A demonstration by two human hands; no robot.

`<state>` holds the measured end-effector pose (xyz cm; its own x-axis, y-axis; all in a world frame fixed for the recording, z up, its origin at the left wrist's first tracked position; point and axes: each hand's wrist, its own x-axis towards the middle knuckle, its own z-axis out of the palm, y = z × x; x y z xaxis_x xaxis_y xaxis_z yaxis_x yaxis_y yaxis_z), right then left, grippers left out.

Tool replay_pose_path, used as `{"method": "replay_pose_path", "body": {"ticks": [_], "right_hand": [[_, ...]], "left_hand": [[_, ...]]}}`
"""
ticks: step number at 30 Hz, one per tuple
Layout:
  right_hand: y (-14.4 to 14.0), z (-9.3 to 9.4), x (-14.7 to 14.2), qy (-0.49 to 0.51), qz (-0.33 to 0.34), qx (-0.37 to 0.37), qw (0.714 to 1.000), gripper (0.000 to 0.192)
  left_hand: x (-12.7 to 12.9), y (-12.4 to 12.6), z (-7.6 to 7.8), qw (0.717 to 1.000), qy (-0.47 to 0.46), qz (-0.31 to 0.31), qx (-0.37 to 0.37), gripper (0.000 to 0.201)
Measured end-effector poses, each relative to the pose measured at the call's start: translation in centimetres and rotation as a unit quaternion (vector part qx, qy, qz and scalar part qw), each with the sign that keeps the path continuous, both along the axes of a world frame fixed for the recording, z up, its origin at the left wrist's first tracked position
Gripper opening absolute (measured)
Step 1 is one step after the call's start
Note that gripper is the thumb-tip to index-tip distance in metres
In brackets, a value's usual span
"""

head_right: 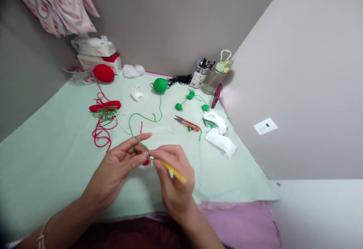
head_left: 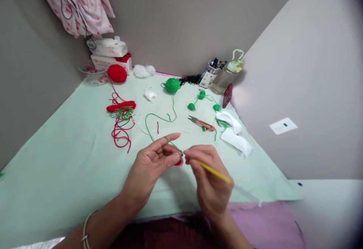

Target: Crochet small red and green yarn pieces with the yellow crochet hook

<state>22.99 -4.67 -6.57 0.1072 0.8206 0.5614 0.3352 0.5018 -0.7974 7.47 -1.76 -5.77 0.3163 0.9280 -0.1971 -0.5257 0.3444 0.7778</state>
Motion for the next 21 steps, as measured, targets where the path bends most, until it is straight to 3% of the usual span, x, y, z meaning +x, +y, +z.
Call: {"method": "replay_pose_path", "body": {"ticks": [2,4,8,11,14,21], "right_hand": [[-0.3,-0.7,-0.3,-0.133,-0.036,0.084,0.987,0.044],[-0.5,-0.9,-0.2,-0.161,-0.042,0.116,0.979,0.05],[-0.2,-0.3,0.5,0.014,-0.015,0.021,1.0,0.032],[0.4,0.2,0.7,0.157,0.053,-0.04,0.985,0.023],[0.8,0.1,0.5,0.169,0.101,-0.079,0.977,0.017],[1.0,-0.2,1.1,0.244,0.118,-0.142,0.952,0.014]], "left_hand": [[0.4,-0.1,-0.2,0.999,-0.031,-0.011,-0.031,0.045],[0.4,0.0,-0.3,0.994,-0.063,-0.039,-0.075,0.045],[-0.4,0.7,-0.3,0.991,-0.072,-0.047,-0.106,0.034],[-0.5,0.6,-0.2,0.996,-0.047,-0.031,-0.069,0.029],[0.0,0.0,-0.1,0.998,-0.02,-0.04,-0.034,0.034],[-0.4,-0.5,-0.3,0.998,0.016,-0.061,-0.009,0.035]]}}
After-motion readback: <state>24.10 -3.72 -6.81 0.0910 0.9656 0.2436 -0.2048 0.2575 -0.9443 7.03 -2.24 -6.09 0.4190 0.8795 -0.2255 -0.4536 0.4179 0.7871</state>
